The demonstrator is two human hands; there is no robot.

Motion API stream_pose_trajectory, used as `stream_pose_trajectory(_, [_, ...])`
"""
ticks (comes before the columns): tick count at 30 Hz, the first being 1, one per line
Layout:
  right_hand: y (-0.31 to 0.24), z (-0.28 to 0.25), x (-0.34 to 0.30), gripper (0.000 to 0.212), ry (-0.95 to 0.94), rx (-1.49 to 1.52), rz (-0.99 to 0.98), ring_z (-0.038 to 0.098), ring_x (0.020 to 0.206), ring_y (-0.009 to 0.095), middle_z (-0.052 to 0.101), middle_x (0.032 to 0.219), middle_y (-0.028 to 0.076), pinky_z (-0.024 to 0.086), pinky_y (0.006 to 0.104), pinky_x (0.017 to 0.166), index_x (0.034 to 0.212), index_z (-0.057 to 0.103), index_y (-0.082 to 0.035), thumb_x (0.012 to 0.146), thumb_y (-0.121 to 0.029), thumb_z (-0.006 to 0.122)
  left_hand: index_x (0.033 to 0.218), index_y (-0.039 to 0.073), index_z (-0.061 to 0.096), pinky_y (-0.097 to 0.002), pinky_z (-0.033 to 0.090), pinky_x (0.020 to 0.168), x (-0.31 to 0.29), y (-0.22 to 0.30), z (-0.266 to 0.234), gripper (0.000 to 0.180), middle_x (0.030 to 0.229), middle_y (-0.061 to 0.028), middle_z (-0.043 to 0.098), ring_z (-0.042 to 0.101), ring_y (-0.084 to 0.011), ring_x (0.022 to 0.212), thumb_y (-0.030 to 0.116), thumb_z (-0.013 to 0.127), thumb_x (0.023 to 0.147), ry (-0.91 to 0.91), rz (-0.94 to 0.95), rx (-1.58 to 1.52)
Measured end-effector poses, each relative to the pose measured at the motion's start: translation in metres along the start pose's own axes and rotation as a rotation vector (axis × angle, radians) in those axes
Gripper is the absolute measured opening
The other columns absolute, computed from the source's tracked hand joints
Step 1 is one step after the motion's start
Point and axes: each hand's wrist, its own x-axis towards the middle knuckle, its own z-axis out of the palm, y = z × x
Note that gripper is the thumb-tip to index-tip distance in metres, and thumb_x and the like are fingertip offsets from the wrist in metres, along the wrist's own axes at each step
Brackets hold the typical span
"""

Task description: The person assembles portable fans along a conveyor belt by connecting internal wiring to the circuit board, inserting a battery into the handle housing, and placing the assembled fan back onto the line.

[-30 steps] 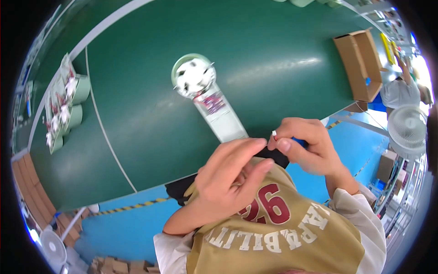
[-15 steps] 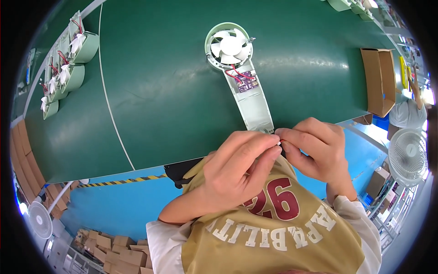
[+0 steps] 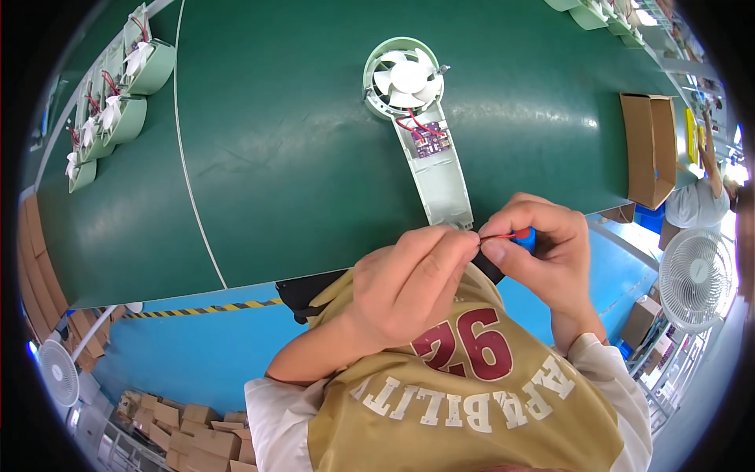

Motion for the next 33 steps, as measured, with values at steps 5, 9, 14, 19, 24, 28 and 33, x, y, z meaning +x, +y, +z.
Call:
stream_pose_trajectory(5, [0.004,-0.004,0.02,0.009,0.055,-0.023,-0.071,0.053,0.07,0.01,0.066,0.079,0.004,0.039,0.0244,0.063,0.083,0.073,0.0,0.075,0.003,0.072,0.113,0.001,0.062,-0.0231,0.041,0.044,0.01,-0.001,-0.009,0.048,0.086,-0.0106,0.068,0.058,-0.0087,0.054,0.009,0.088,0.073,-0.031,-0.253,0.128])
stream_pose_trajectory(9, [0.008,-0.02,0.055,0.008,0.076,-0.314,-0.322,0.055,0.069,0.011,0.066,0.079,0.004,0.041,0.0245,0.063,0.084,0.071,0.0,0.076,0.003,0.07,0.114,-0.001,0.055,-0.0349,0.048,0.047,0.019,-0.013,-0.003,0.05,0.07,-0.0081,0.065,0.064,-0.0238,0.054,0.028,0.081,0.083,-0.13,-0.45,0.13])
stream_pose_trajectory(14, [0.01,-0.021,0.082,0.015,-0.032,-0.514,-0.566,0.054,0.067,0.01,0.063,0.075,0.003,0.04,0.0243,0.059,0.087,0.072,-0.002,0.073,0.004,0.071,0.099,-0.002,0.058,-0.0389,0.05,0.049,0.025,-0.018,-0.002,0.023,0.063,-0.0117,0.065,0.065,-0.0287,0.053,0.014,0.07,0.088,-0.169,-0.542,0.007])
stream_pose_trajectory(19, [0.01,-0.017,0.091,0.016,-0.111,-0.55,-0.654,0.052,0.066,0.011,0.062,0.074,0.002,0.039,0.025,0.058,0.086,0.072,-0.003,0.072,0.004,0.071,0.088,-0.001,0.06,-0.0389,0.05,0.05,0.025,-0.018,-0.006,0.013,0.061,-0.0118,0.062,0.063,-0.0291,0.051,0.01,0.066,0.088,-0.162,-0.54,-0.017])
stream_pose_trajectory(24, [0.011,-0.019,0.092,0.016,-0.098,-0.598,-0.664,0.053,0.065,0.011,0.062,0.073,0.003,0.039,0.0247,0.057,0.086,0.072,-0.002,0.07,0.004,0.071,0.088,-0.001,0.06,-0.039,0.049,0.05,0.025,-0.019,-0.005,0.013,0.06,-0.0113,0.061,0.062,-0.0282,0.05,0.01,0.066,0.088,-0.155,-0.543,-0.032])
stream_pose_trajectory(28, [0.009,-0.018,0.09,0.016,-0.105,-0.618,-0.644,0.054,0.065,0.011,0.062,0.073,0.003,0.04,0.0246,0.057,0.085,0.072,-0.002,0.071,0.004,0.071,0.088,-0.001,0.06,-0.0391,0.049,0.049,0.026,-0.018,-0.005,0.014,0.06,-0.0111,0.061,0.062,-0.0278,0.05,0.01,0.067,0.088,-0.183,-0.571,-0.024])
stream_pose_trajectory(33, [0.009,-0.018,0.087,0.015,-0.093,-0.666,-0.675,0.055,0.061,0.011,0.064,0.073,0.005,0.042,0.0251,0.054,0.085,0.072,-0.003,0.071,0.003,0.073,0.089,-0.002,0.06,-0.0393,0.049,0.049,0.025,-0.018,-0.004,0.014,0.06,-0.0118,0.061,0.062,-0.0284,0.05,0.011,0.067,0.087,-0.174,-0.563,-0.011])
